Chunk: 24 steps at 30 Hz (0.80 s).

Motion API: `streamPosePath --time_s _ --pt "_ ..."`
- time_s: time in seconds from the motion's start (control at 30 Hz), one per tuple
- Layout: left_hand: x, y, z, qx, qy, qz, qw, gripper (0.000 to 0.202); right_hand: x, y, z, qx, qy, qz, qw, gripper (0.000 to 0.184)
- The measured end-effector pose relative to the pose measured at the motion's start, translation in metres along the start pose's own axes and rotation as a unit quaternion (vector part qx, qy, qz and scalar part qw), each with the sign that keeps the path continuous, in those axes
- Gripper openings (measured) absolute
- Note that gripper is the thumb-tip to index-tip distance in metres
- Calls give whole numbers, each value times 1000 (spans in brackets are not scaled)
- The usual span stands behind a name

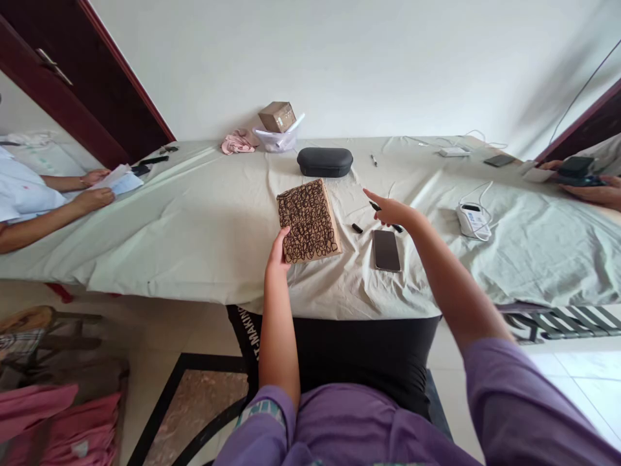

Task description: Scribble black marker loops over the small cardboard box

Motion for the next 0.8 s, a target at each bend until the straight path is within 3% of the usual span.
streamPosePath --time_s 0.07,0.13,0.17,0.27,0.37,0.43,0.57,0.67,0.8 --pt "2 -2 -4 14 -2 -8 1000 47 17 11 9 -197 71 -67 975 70" --pt "3 -13 -12 28 -15 16 999 52 39 16 16 -360 149 -129 912 37" --pt "2 -20 -18 35 -26 28 999 55 51 15 17 -423 182 -159 873 29" --pt "2 -40 -31 54 -43 60 996 56 80 0 19 -537 244 -197 783 28" --pt "4 -52 -21 52 10 76 996 62 95 -19 21 -589 273 -193 736 32" --pt "7 -53 -9 49 29 80 995 66 102 -25 26 -599 290 -194 721 39" --pt "12 -34 7 65 -29 63 995 54 113 -28 38 -583 319 -225 712 51" --pt "16 -16 30 58 -18 55 997 53 121 -31 45 -546 309 -281 727 45" --pt "16 -2 57 40 11 79 996 54 133 -44 54 -511 275 -343 739 51"
Point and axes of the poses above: each hand's wrist, its own x-axis away from the middle knuckle, its own y-axis out of the back of the hand, z = x × y, the point moved 9 cm from there along -x, towards the middle knuckle, and after that the axes turned 8 degrees about z, right-handed, at the moved point
